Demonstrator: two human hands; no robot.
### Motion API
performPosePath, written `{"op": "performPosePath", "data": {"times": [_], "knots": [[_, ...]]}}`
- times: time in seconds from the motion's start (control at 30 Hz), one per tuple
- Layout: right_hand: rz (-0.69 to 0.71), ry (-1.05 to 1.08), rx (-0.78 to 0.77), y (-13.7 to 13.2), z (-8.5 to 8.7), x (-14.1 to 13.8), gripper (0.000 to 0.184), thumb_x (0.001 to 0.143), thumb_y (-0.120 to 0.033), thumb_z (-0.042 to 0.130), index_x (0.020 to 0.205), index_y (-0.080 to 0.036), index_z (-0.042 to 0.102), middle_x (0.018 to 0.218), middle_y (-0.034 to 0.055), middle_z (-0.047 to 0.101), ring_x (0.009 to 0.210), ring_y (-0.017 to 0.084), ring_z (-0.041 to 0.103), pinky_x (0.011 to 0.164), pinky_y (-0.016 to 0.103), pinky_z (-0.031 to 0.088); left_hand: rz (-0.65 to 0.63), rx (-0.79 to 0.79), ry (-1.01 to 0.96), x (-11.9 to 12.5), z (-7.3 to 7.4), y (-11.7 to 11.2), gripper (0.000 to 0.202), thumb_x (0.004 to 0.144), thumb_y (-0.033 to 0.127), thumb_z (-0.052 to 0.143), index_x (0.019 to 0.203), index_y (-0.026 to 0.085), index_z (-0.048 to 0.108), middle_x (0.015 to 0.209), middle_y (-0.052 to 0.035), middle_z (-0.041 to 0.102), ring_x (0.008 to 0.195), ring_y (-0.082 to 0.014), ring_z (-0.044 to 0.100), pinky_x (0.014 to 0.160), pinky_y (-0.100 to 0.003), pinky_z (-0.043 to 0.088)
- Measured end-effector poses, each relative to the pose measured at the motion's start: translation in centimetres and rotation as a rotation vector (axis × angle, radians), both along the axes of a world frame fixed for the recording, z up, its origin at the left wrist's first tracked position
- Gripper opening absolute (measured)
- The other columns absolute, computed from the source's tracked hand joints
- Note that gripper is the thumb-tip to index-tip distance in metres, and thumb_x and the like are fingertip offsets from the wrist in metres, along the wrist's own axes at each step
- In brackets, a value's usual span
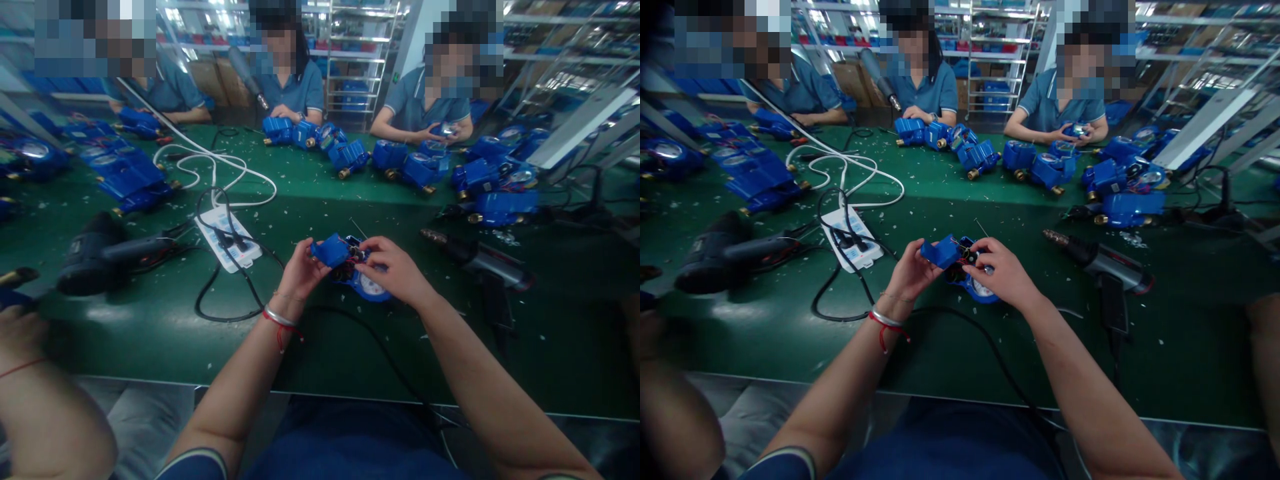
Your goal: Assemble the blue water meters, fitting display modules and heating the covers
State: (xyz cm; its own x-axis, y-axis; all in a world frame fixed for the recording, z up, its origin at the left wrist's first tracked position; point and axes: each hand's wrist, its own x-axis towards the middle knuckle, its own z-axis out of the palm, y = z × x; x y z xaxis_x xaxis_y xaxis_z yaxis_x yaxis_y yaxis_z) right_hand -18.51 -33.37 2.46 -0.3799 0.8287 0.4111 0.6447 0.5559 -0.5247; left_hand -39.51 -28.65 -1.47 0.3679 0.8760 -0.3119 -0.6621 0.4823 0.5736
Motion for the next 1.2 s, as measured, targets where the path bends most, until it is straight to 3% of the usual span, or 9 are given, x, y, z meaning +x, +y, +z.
{"op": "performPosePath", "data": {"times": [0.8, 1.2], "knots": [[0.141, -0.011, -0.026, 0.09, 0.29, 0.34, 0.022, 0.085, -0.019, 0.055, 0.063, -0.016, 0.058, 0.107, 0.0061, 0.051, 0.102, 0.017, 0.051, 0.087, 0.033, 0.042, -0.036, -0.113, -0.027, 0.01, 0.47, -0.04, 0.025, 0.085, 0.033, 0.047, 0.086, 0.011, 0.058, 0.071, -0.006, 0.062, 0.065, -0.0158, 0.064, 0.06, -0.028, 0.055], [0.032, -0.085, 0.031, -0.68, 0.24, -0.53, 0.023, 0.087, -0.018, 0.05, 0.065, -0.015, 0.056, 0.109, 0.0087, 0.052, 0.103, 0.02, 0.051, 0.091, 0.037, 0.041, -0.014, -0.08, -0.013, 0.32, 0.67, -0.33, 0.028, 0.087, 0.036, 0.045, 0.087, 0.011, 0.057, 0.08, -0.0088, 0.064, 0.071, -0.016, 0.065, 0.064, -0.028, 0.055]]}}
